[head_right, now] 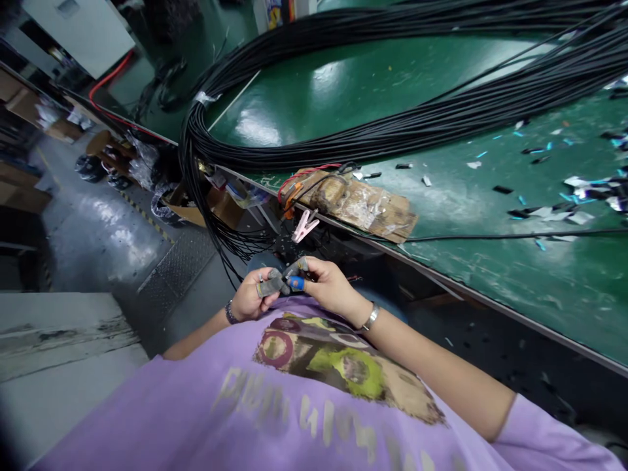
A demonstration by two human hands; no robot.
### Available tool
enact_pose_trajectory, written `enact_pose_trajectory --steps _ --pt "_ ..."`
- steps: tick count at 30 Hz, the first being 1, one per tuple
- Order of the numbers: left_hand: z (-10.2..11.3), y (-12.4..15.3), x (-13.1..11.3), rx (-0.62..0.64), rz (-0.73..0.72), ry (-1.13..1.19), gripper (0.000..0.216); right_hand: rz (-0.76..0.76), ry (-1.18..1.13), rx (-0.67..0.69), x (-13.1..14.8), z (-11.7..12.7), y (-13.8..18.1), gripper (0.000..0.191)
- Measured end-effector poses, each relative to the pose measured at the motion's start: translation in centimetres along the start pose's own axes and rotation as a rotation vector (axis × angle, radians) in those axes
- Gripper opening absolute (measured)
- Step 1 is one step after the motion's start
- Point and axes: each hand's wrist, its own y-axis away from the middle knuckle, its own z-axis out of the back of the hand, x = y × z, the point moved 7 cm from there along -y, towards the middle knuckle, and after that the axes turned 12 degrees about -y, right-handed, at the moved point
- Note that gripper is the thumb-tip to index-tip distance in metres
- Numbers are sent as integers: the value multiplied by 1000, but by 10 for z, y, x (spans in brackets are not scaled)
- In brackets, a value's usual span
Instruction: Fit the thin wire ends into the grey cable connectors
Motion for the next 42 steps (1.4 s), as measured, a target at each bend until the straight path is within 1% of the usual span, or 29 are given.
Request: enact_pose_trajectory --steps 2,4,5,7,10,12,13,14,16,18,19,21,23,25,26,28,30,31,35,37,39,42 --pt "-2 -1 2 64 32 45 50 49 80 -2 8 1 1 28" --pt "-4 -2 3 160 57 64 50 55 88 55 13 -2 2 26" --pt "-5 -2 3 220 73 63 50 32 61 95 13 -4 3 26" --pt "-8 0 3 350 112 32 51 -62 -44 167 8 -7 4 25" --pt "-13 2 1 524 149 -110 49 -275 -234 226 -5 -12 6 23" --pt "-16 2 -2 590 118 -254 44 -441 -278 303 -12 -17 9 20" --pt "-17 0 -5 600 74 -320 40 -503 -250 355 -13 -20 10 16" --pt "-18 -1 -9 591 9 -387 35 -538 -187 405 -13 -21 10 12" --pt "-16 -4 -22 499 -170 -553 25 -520 -18 443 -8 -18 7 6" --pt "-11 -3 -36 345 -361 -763 23 -457 87 408 -2 -12 2 5" --pt "-8 -2 -43 265 -439 -855 23 -430 83 375 -1 -8 0 5" --pt "1 2 -55 129 -548 -943 24 -387 -39 266 -1 1 -4 13" --pt "9 5 -65 37 -616 -934 28 -348 -229 106 -4 13 -7 29" --pt "18 5 -74 -36 -661 -901 34 -319 -376 -10 -8 21 -12 43" --pt "21 4 -78 -63 -679 -881 35 -308 -418 -35 -8 22 -14 47" --pt "25 0 -86 -92 -695 -831 38 -282 -452 -39 -4 22 -22 51" --pt "29 -6 -91 -100 -686 -758 39 -238 -446 -41 3 20 -28 49" --pt "30 -9 -92 -103 -675 -716 39 -205 -429 -63 7 21 -31 48" --pt "34 -23 -92 -95 -618 -542 39 5 -287 -260 20 31 -33 49" --pt "34 -29 -91 -79 -591 -477 39 68 -249 -316 21 32 -33 53" --pt "33 -34 -90 -54 -568 -441 40 54 -316 -310 18 28 -35 56" --pt "31 -39 -90 -16 -543 -431 41 -24 -524 -272 11 20 -39 53"
